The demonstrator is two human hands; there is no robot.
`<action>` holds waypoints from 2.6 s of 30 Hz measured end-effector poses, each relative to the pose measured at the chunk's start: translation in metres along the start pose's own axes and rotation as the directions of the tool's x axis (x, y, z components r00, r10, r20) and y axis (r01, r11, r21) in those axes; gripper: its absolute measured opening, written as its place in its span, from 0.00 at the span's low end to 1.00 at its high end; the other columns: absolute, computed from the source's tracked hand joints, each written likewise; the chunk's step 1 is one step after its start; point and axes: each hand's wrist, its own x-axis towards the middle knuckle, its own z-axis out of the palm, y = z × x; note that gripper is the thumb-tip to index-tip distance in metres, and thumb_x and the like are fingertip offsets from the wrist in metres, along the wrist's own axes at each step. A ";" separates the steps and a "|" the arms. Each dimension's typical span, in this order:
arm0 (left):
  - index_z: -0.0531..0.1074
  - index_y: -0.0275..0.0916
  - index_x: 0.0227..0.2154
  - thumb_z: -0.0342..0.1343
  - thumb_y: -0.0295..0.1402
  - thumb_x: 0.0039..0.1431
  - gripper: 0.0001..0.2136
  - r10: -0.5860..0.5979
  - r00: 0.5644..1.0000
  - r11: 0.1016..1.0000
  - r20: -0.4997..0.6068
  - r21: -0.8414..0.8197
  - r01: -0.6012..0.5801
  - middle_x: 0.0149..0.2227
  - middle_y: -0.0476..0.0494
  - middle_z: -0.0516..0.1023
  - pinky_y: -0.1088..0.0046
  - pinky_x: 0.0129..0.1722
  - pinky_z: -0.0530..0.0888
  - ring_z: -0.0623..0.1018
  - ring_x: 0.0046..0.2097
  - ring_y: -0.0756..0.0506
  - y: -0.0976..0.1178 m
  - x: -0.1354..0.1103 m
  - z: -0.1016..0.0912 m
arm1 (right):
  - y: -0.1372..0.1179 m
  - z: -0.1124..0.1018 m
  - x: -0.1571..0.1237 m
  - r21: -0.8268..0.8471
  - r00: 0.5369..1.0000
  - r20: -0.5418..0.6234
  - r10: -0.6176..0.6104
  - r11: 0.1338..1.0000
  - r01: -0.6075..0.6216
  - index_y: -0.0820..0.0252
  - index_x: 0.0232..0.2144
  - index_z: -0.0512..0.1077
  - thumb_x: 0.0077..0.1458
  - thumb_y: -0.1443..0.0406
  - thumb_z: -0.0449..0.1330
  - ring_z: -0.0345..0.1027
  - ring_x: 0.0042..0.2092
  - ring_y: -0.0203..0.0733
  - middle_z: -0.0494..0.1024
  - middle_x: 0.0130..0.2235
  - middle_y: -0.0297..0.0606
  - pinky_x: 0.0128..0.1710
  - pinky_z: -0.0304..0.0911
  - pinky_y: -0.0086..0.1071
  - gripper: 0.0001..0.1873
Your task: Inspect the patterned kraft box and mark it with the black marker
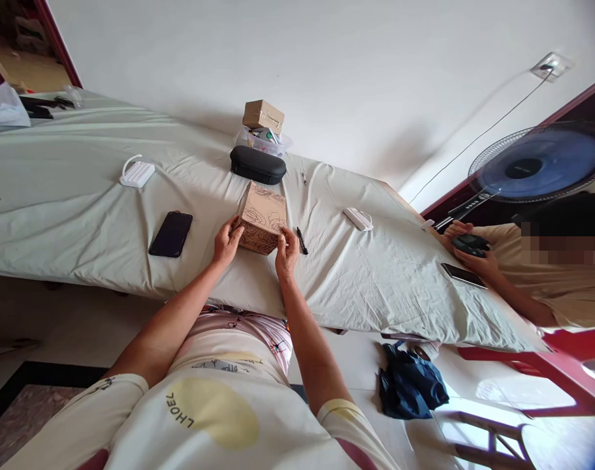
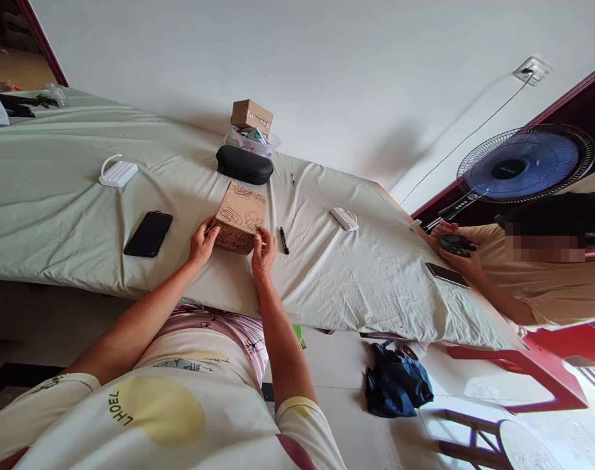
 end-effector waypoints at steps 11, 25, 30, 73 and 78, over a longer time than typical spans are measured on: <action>0.66 0.44 0.58 0.65 0.60 0.56 0.35 -0.110 0.991 0.982 -0.081 -0.165 0.095 0.62 0.33 0.71 0.58 0.60 0.77 0.76 0.62 0.38 -0.031 0.008 0.004 | 0.013 0.005 0.004 0.118 0.984 0.000 0.176 0.977 -0.175 0.54 0.50 0.72 0.66 0.44 0.53 0.71 0.42 0.40 0.77 0.43 0.39 0.34 0.69 0.31 0.24; 0.75 0.39 0.53 0.52 0.60 0.66 0.29 0.013 0.997 0.999 -0.077 -0.042 -0.016 0.53 0.34 0.82 0.57 0.61 0.75 0.81 0.56 0.38 -0.017 0.008 -0.002 | 0.024 0.015 -0.008 -0.318 0.929 0.326 0.176 0.946 -0.068 0.56 0.39 0.75 0.62 0.63 0.55 0.74 0.44 0.45 0.79 0.40 0.40 0.50 0.69 0.39 0.09; 0.78 0.38 0.53 0.47 0.54 0.72 0.26 0.170 0.981 0.969 -0.092 0.198 -0.149 0.51 0.34 0.83 0.60 0.58 0.76 0.81 0.53 0.39 -0.005 0.003 -0.005 | 0.020 0.005 -0.003 -0.161 0.997 0.075 0.025 0.987 -0.013 0.58 0.60 0.68 0.70 0.57 0.48 0.75 0.49 0.46 0.78 0.52 0.49 0.50 0.72 0.41 0.23; 0.67 0.42 0.62 0.47 0.52 0.72 0.25 0.253 0.959 0.921 0.129 0.272 -0.279 0.61 0.33 0.74 0.56 0.66 0.71 0.73 0.64 0.38 0.009 -0.008 0.002 | 0.008 -0.004 -0.002 -0.233 0.974 0.100 -0.205 0.947 0.223 0.53 0.53 0.71 0.64 0.45 0.60 0.67 0.60 0.50 0.70 0.56 0.46 0.63 0.66 0.49 0.24; 0.68 0.42 0.58 0.52 0.53 0.70 0.23 0.257 0.960 0.913 0.115 0.296 -0.280 0.57 0.33 0.75 0.57 0.63 0.73 0.75 0.61 0.38 0.014 -0.010 0.002 | 0.008 -0.002 -0.002 -0.222 0.981 0.019 -0.193 0.956 0.192 0.54 0.45 0.71 0.61 0.44 0.63 0.66 0.56 0.51 0.70 0.51 0.45 0.58 0.69 0.48 0.23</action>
